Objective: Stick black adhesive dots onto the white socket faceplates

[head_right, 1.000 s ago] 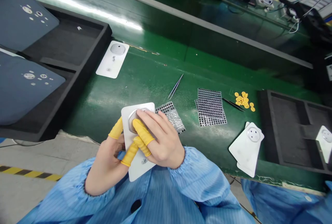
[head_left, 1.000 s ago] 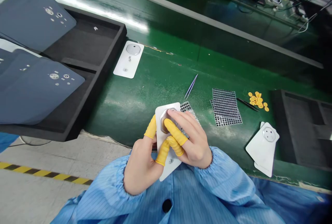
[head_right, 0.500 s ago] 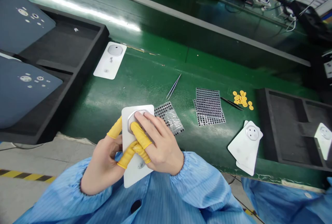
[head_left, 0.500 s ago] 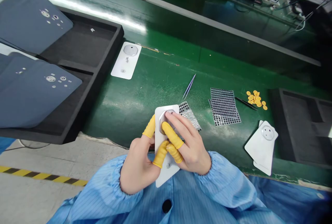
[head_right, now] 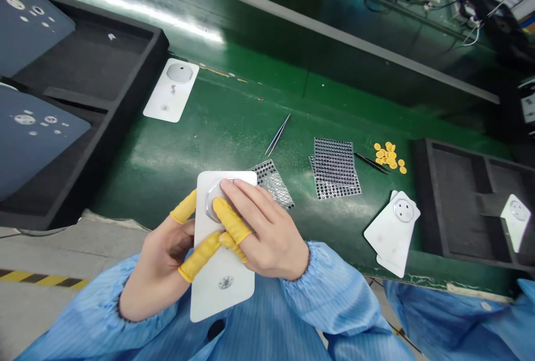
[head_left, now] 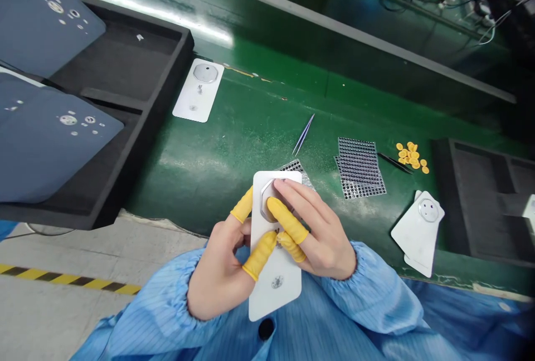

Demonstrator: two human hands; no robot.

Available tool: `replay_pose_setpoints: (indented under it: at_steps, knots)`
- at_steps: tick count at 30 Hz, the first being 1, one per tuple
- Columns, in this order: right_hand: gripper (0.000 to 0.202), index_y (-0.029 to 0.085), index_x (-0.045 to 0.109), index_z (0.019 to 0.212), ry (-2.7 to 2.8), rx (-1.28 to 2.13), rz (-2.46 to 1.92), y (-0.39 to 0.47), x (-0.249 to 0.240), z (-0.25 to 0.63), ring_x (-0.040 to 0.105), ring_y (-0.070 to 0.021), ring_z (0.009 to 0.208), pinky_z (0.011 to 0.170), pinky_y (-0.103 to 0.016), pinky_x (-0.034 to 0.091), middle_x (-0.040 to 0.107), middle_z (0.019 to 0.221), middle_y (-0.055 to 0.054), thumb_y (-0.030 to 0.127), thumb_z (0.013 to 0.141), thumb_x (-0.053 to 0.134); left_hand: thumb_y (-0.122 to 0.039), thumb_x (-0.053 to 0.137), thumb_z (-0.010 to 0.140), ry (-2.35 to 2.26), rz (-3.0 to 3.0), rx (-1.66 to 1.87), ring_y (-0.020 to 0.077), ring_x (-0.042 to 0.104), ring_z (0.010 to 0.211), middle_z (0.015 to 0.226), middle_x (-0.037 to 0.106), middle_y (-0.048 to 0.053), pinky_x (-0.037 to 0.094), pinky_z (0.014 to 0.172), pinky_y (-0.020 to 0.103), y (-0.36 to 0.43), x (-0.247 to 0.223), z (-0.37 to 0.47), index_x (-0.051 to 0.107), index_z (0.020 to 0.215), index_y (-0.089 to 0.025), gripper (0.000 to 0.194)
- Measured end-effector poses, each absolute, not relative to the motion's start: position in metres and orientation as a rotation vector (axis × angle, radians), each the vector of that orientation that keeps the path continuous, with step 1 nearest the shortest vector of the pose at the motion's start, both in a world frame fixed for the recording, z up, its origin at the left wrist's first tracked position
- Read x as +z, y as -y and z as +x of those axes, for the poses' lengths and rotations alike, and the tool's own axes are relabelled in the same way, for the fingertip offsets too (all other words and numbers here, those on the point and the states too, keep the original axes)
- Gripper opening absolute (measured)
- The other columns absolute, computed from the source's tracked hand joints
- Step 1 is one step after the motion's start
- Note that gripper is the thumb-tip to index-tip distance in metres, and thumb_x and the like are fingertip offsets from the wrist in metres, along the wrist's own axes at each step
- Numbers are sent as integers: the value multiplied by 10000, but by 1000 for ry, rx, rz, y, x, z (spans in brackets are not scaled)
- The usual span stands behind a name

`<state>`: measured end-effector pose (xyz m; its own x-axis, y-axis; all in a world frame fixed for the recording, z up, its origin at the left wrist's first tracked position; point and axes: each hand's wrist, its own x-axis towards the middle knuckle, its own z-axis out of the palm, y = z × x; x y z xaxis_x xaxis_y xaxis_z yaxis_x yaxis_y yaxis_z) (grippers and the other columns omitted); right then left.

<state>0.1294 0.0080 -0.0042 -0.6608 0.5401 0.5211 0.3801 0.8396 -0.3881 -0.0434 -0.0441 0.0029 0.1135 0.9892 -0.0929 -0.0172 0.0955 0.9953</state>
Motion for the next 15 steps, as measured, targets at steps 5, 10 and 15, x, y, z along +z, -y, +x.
replay_pose_setpoints:
  at_steps: [5, 10, 15]
  knots:
    - [433, -1, 464, 1312, 2461, 373, -633, -10, -1, 132, 377, -334, 1371, 1031, -519, 492, 495, 1367, -264, 161, 911, 477, -86, 679, 752, -1172, 1280, 1072, 186, 718, 646, 831, 759, -12, 583, 524, 244, 44, -1, -44, 515, 1304, -308, 617]
    - [457, 238, 424, 1393, 2029, 583, -837, -5, -16, 133, 360, -292, 1392, 1077, -549, 430, 306, 1538, -99, 258, 938, 462, -156, 625, 834, -1097, 1160, 1092, 204, 725, 727, 931, 757, 36, 619, 619, 299, 41, -13, -43, 413, 1384, -281, 603]
    - [639, 223, 267, 1449, 1512, 1102, -1059, 2, -28, 116, 675, -227, 1052, 815, -371, 619, 628, 1242, -140, 351, 902, 570, -239, 575, 884, -1113, 1143, 1079, 183, 712, 655, 897, 754, 53, 609, 591, 294, 39, -23, -31, 409, 1352, -246, 497]
